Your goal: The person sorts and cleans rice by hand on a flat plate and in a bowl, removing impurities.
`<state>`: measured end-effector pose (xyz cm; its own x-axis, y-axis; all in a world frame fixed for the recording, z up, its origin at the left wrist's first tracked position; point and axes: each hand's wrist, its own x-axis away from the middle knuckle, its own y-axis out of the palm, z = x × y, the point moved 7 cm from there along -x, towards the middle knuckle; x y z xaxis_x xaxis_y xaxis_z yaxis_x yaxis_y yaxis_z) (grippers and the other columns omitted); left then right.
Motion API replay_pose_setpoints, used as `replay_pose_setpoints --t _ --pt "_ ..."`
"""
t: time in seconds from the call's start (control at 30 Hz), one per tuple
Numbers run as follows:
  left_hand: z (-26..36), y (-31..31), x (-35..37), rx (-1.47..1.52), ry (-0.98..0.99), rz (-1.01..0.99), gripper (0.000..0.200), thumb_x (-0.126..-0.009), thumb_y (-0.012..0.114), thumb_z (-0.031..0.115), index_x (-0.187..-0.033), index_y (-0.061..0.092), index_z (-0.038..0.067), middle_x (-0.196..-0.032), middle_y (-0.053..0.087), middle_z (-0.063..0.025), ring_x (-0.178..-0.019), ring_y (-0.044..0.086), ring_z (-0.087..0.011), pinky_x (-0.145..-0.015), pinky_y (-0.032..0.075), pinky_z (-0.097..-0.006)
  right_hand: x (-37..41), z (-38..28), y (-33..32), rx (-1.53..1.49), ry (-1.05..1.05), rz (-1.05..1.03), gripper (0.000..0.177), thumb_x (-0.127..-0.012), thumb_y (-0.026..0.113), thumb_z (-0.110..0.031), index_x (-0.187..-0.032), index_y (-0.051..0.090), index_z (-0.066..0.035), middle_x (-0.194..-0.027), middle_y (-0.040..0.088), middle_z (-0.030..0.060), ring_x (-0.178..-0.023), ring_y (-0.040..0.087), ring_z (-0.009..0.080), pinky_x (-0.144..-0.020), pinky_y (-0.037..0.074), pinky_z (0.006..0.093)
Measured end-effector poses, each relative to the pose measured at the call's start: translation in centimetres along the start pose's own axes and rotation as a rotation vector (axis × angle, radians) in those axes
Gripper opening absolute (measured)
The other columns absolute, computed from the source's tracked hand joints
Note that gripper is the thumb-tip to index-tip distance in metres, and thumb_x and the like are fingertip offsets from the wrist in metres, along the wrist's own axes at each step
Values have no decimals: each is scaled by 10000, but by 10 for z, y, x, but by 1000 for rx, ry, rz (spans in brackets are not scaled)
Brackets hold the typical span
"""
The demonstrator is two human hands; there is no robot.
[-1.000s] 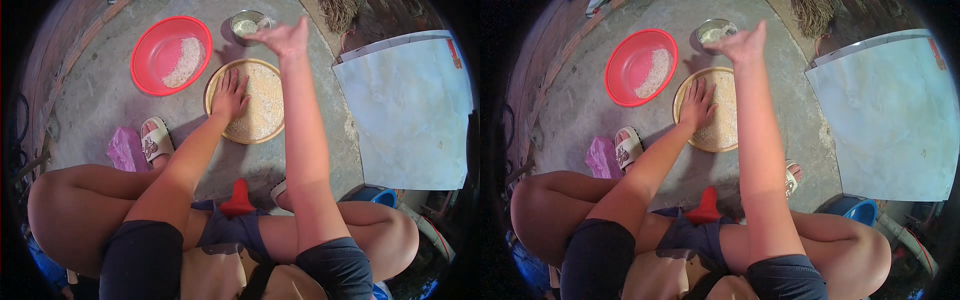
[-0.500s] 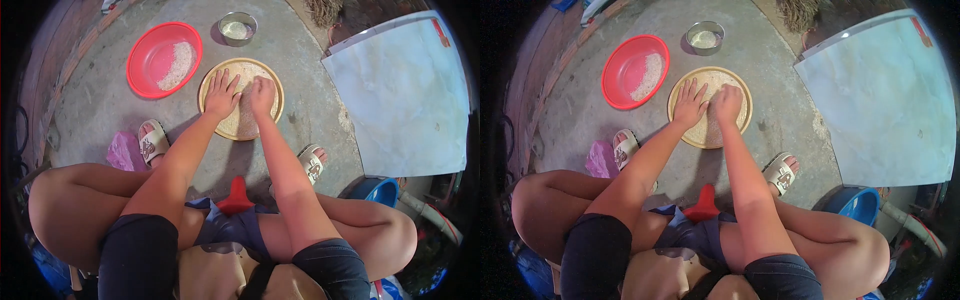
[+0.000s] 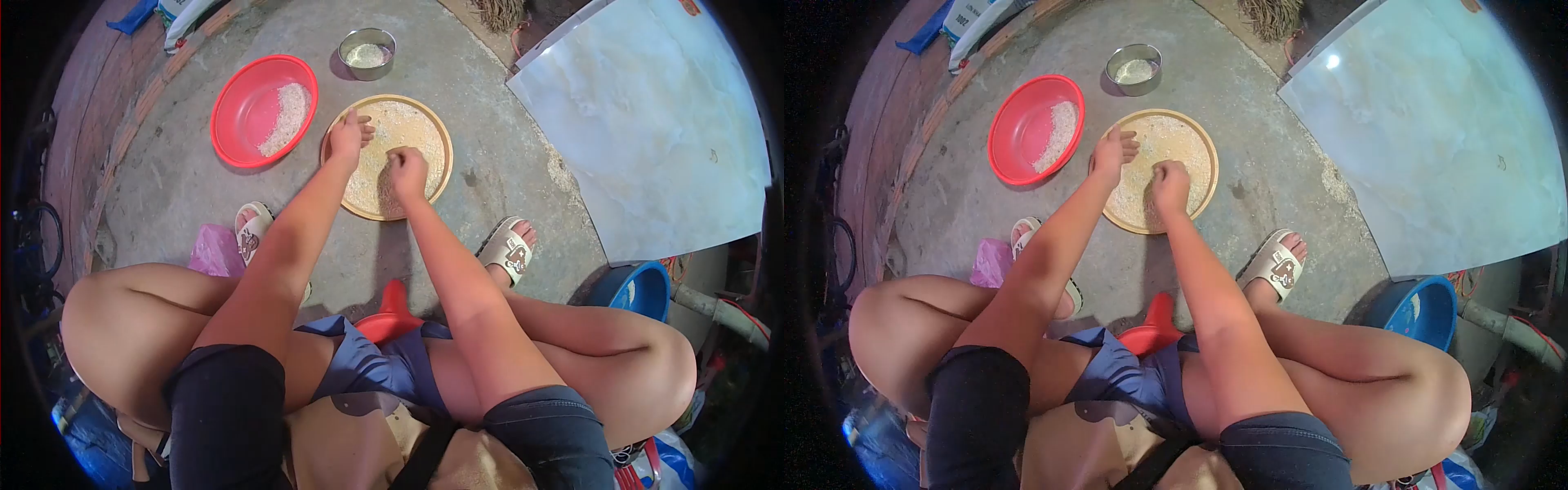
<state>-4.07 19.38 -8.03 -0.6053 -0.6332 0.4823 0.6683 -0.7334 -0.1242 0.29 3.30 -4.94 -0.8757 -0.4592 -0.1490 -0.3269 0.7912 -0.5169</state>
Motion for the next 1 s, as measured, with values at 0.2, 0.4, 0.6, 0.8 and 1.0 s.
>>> replay_pose_setpoints --t 0.2,0.4,0.6,0.8,1.0 --pt "-30 41 7 692 -433 -179 416 -972 314 371 -907 552 36 -822 592 -89 -694 586 -202 -629 505 -314 -38 -17 13 -492 300 -220 108 -810 608 -39 -886 645 29 -820 671 110 -712 635 148 -640 508 281" --pt "-22 30 -4 655 -422 -202 376 -967 344 290 -981 572 -9 -839 586 -75 -681 537 -158 -648 474 -285 -51 -13 -45 29 112 9 394 -833 578 -278 -1117 573 -4 -1100 603 165 -1025 557 330 -889 419 392" --pt "-48 -4 -11 611 -389 -44 357 -964 355 238 -985 570 -46 -858 598 -112 -764 573 -172 -706 501 -292 21 -7 -26 669 -325 -180 550 -809 598 -270 -1248 434 20 -1324 382 215 -1187 392 395 -1006 331 426" --pt "-51 0 -4 562 -391 -36 356 -956 366 243 -1051 525 -61 -940 601 -162 -854 596 -238 -798 511 -335 16 0 -2 543 -130 -299 255 -770 572 -76 -1012 579 6 -1088 561 195 -931 574 298 -749 487 364" --pt "-45 25 1 609 -421 -83 329 -952 362 257 -992 544 -15 -878 608 -136 -783 607 -254 -744 526 -354 -49 15 -10 -91 233 7 121 -792 584 -79 -854 647 3 -787 658 145 -716 637 236 -662 490 326"
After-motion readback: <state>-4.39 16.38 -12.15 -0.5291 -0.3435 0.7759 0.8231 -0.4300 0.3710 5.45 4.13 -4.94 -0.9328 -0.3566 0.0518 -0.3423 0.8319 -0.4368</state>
